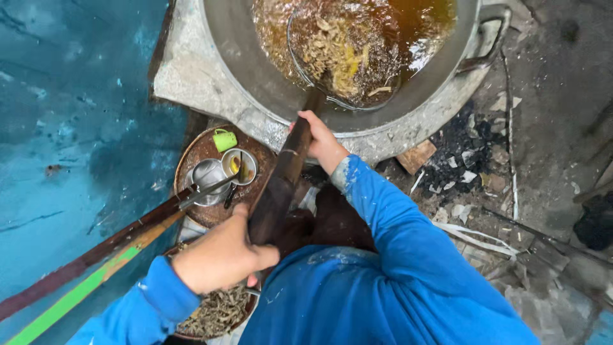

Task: The person deep-fries shredded food in a large wok of hot oil over a wood fire, stirring it with a long bamboo pole. They use a wire skimmer to lift fried pieces out of the oil and transfer them into round bamboo trays beside the stove.

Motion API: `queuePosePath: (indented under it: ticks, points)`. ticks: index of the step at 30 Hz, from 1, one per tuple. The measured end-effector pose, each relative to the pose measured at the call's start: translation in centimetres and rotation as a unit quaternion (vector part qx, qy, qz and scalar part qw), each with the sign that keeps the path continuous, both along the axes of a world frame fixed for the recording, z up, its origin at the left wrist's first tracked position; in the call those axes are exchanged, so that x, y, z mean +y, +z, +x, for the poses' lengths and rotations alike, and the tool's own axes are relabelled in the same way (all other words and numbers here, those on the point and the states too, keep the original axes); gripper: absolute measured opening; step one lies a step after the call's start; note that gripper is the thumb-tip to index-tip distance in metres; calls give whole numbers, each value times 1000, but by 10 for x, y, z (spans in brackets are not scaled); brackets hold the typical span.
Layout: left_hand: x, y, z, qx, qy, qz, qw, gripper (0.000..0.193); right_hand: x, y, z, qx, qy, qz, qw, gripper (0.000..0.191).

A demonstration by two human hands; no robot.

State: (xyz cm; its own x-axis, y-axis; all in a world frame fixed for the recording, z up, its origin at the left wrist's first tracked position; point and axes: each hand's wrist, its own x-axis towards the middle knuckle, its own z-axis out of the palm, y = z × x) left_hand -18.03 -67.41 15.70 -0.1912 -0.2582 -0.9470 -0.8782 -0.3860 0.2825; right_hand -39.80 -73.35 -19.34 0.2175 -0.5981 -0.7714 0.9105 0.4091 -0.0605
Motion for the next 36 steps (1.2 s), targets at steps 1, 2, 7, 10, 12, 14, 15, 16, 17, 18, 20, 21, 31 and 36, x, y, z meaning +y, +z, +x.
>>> queuePosePath:
  ticks: [1, 2, 7, 10, 12, 14, 15, 16, 17, 18, 20, 21, 31, 36]
  points:
    - [-11, -6, -12, 37, 32, 15, 999, 56, -10, -2, -21, 31, 12, -1, 999, 30]
    - [-21, -15, -23, 74, 67, 31, 995, 54, -20, -3, -40, 60, 26, -2, 998, 30]
    - [-50, -86, -75, 211, 219, 109, 946, 46, -76, -11, -123, 164, 136, 28, 977, 27]
    - [-46, -133, -88, 314, 282, 135, 897, 41, -107, -18, -149, 232, 206, 58, 949, 25]
    - [-38, -159, -87, 400, 316, 130, 850, 37, -126, -21, -152, 266, 247, 67, 929, 25]
    - [-30, -180, -85, 403, 372, 126, 827, 41, -142, -24, -147, 296, 292, 73, 906, 26]
    - [-27, -189, -83, 405, 401, 124, 812, 43, -149, -26, -142, 307, 303, 65, 900, 26]
    - [-23, -196, -80, 396, 414, 113, 812, 46, -155, -28, -134, 317, 314, 58, 893, 26]
    - [-19, -201, -77, 387, 426, 103, 811, 50, -160, -29, -126, 327, 323, 52, 887, 26]
    - [-16, -205, -74, 380, 438, 92, 809, 53, -164, -30, -117, 332, 332, 39, 882, 26]
    - [-10, -208, -64, 364, 435, 59, 821, 59, -169, -32, -95, 343, 348, 11, 872, 25]
    - [-6, -207, -59, 354, 434, 44, 827, 62, -170, -33, -84, 329, 335, -2, 883, 25]
    - [90, -194, 35, 257, 350, -85, 897, 90, -104, -27, 43, 201, 232, -53, 950, 23]
    - [193, -222, 133, 322, 360, -87, 871, 99, -15, -23, 99, 186, 225, -4, 957, 23]
